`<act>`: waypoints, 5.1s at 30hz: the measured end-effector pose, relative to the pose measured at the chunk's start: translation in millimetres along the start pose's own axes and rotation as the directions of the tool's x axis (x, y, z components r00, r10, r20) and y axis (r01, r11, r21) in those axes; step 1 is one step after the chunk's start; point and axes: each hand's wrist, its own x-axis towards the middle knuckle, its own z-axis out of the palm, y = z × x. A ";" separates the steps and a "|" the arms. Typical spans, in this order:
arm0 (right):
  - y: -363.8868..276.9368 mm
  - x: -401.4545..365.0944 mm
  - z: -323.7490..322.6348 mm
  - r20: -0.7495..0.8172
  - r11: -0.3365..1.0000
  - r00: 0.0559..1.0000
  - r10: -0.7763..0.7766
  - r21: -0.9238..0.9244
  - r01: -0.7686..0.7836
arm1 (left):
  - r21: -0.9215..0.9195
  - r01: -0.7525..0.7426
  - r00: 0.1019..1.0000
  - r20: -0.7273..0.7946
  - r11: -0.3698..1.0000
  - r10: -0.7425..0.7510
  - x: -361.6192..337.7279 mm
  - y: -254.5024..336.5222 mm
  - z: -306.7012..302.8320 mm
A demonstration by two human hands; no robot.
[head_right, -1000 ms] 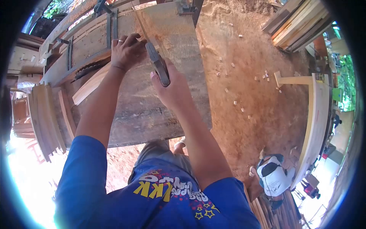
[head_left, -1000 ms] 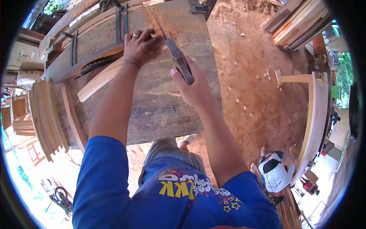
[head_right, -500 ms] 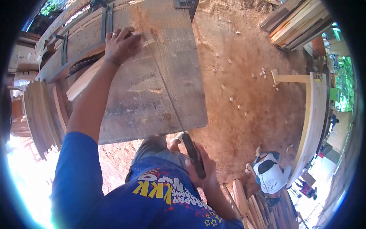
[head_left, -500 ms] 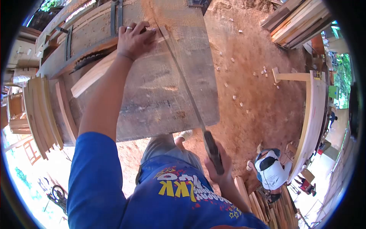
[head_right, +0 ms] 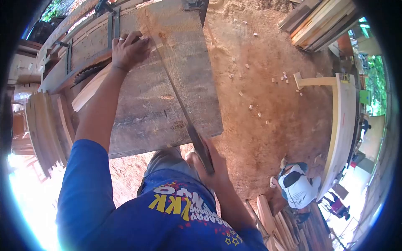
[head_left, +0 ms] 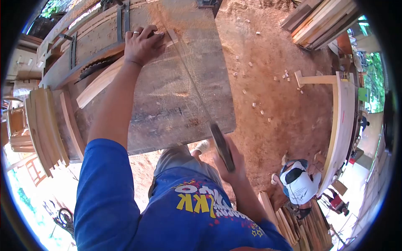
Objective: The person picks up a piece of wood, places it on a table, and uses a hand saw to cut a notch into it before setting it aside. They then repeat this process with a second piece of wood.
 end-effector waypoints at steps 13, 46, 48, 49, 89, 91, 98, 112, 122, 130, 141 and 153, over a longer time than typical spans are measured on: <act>-45.7 168.0 49.5 -0.052 0.976 0.975 -0.217 0.004 0.218 | 0.012 -0.002 0.999 0.052 1.000 0.002 2.9 -0.6 -2.9; 18.0 -56.1 -16.2 -0.035 0.997 0.999 0.013 -0.080 -0.016 | -0.004 0.004 0.999 0.034 1.000 -0.004 -0.3 -1.2 0.1; 14.1 -65.5 -27.1 -0.022 0.994 0.997 0.068 -0.085 -0.070 | -0.017 0.012 0.999 0.047 1.000 -0.012 -1.6 -0.1 1.5; 9.0 -60.9 -24.8 -0.022 0.992 0.996 0.090 -0.082 -0.091 | -0.021 0.009 0.999 0.047 1.000 -0.008 1.4 -1.9 0.6; -58.0 201.5 78.4 -0.090 0.948 0.951 -0.296 0.093 0.304 | -0.046 -0.028 1.000 -0.017 0.999 0.027 6.6 2.8 -3.9; -66.7 212.5 64.9 -0.042 0.958 0.958 -0.282 0.046 0.284 | -0.044 0.026 1.000 -0.005 0.999 -0.026 2.0 4.3 -3.1; -43.9 223.9 67.2 -0.060 0.939 0.937 -0.345 -0.007 0.345 | -0.027 0.075 0.996 0.049 0.997 -0.074 1.9 6.9 -4.9; 3.1 -58.1 -37.4 0.020 0.988 1.000 0.003 -0.155 0.000 | 0.042 0.032 0.999 -0.001 0.999 -0.032 0.9 7.5 -0.5; -36.5 197.8 54.4 -0.053 0.951 0.950 -0.308 -0.027 0.307 | 0.018 0.038 0.999 -0.003 0.999 -0.038 1.9 6.5 3.1; 25.2 64.8 14.7 -0.061 0.967 0.965 -0.255 -0.010 0.255 | 0.033 0.043 0.999 -0.012 0.999 -0.043 1.0 6.1 4.0; -4.9 126.5 25.0 -0.046 0.980 0.979 -0.199 -0.031 0.197 | -0.001 0.044 0.998 0.048 0.999 -0.044 0.3 7.0 2.3; -22.6 205.6 62.0 -0.107 0.939 0.933 -0.344 -0.048 0.340 | 0.184 -0.010 0.996 0.089 0.983 -0.007 -7.1 -3.0 23.2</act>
